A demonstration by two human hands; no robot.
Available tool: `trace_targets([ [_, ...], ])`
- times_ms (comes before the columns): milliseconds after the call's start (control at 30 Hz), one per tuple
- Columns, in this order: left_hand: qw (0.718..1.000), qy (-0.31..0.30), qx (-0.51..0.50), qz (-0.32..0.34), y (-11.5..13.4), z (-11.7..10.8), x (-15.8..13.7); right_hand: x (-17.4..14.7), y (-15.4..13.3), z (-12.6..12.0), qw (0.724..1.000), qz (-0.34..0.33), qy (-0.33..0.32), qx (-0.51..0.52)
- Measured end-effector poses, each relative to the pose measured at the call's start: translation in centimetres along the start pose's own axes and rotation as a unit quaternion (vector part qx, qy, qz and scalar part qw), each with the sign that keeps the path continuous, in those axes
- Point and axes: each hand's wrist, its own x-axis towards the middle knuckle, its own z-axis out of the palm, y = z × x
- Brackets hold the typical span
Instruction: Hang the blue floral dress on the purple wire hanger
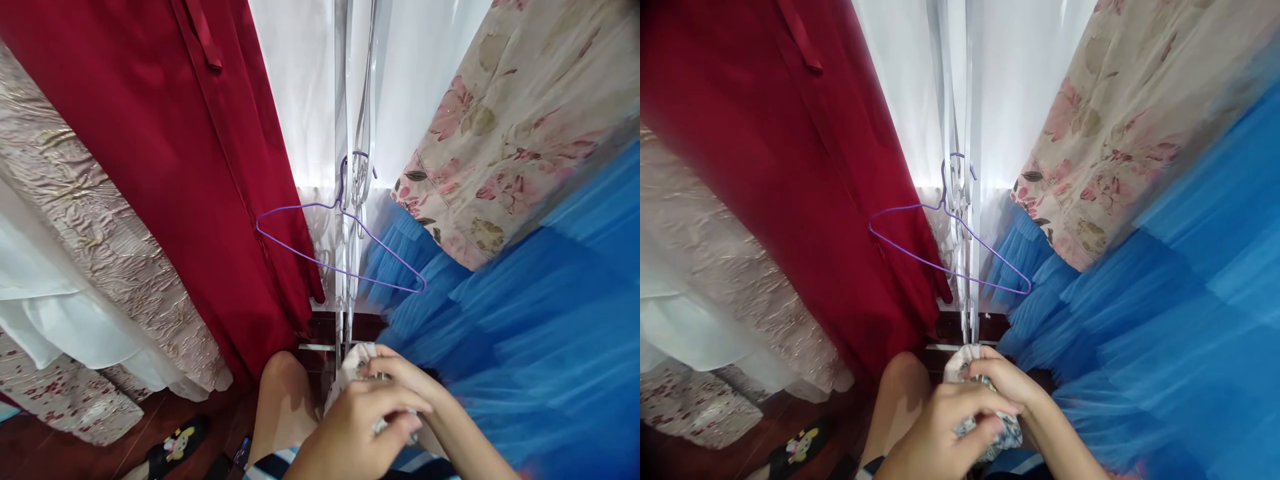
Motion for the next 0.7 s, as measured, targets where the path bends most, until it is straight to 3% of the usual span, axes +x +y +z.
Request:
trace_targets([
  [67,0.997,0.071,0.020,0.024,-0.4,-1.6,0.0,-0.8,-1.8,-0.2,0.990,0.069,-0.119,0.006],
  [100,0.996,0.077,0.019,0.026,-0.9,-2.2,0.1,-1.1,-2.9,-0.5,0.975,0.090,-0.203,-0.020],
  [200,0.997,-0.031,-0.073,-0.007,-3.5,-2.4,0.4,-2.1,-6.4,-2.2,0.888,0.083,-0.418,-0.171],
  [233,0.990,-0.067,-0.118,-0.028,-4.5,-1.9,0.3,-2.4,-7.6,-3.0,0.872,0.068,-0.437,-0.211],
  [267,0.984,-0.087,-0.150,-0.050,-5.4,-1.2,0.1,-2.6,-8.9,-3.9,0.871,0.050,-0.421,-0.247],
  [333,0.981,-0.071,-0.149,-0.098,-6.8,-0.1,-0.4,-2.8,-11.2,-6.0,0.885,0.021,-0.342,-0.315],
  [433,0.988,0.021,-0.043,-0.143,-7.5,0.0,-1.0,-2.2,-14.1,-9.7,0.908,0.000,-0.199,-0.369],
  [533,0.985,0.092,-0.008,-0.145,-6.6,-1.6,-1.0,-0.1,-16.2,-12.5,0.924,-0.088,-0.070,-0.365],
  [600,0.983,0.117,-0.030,-0.137,-5.6,-3.0,-0.9,2.2,-17.4,-12.9,0.920,-0.179,-0.023,-0.347],
  [700,0.975,0.163,-0.100,-0.115,-4.2,-4.9,-0.9,6.2,-18.4,-10.9,0.913,-0.268,-0.030,-0.307],
])
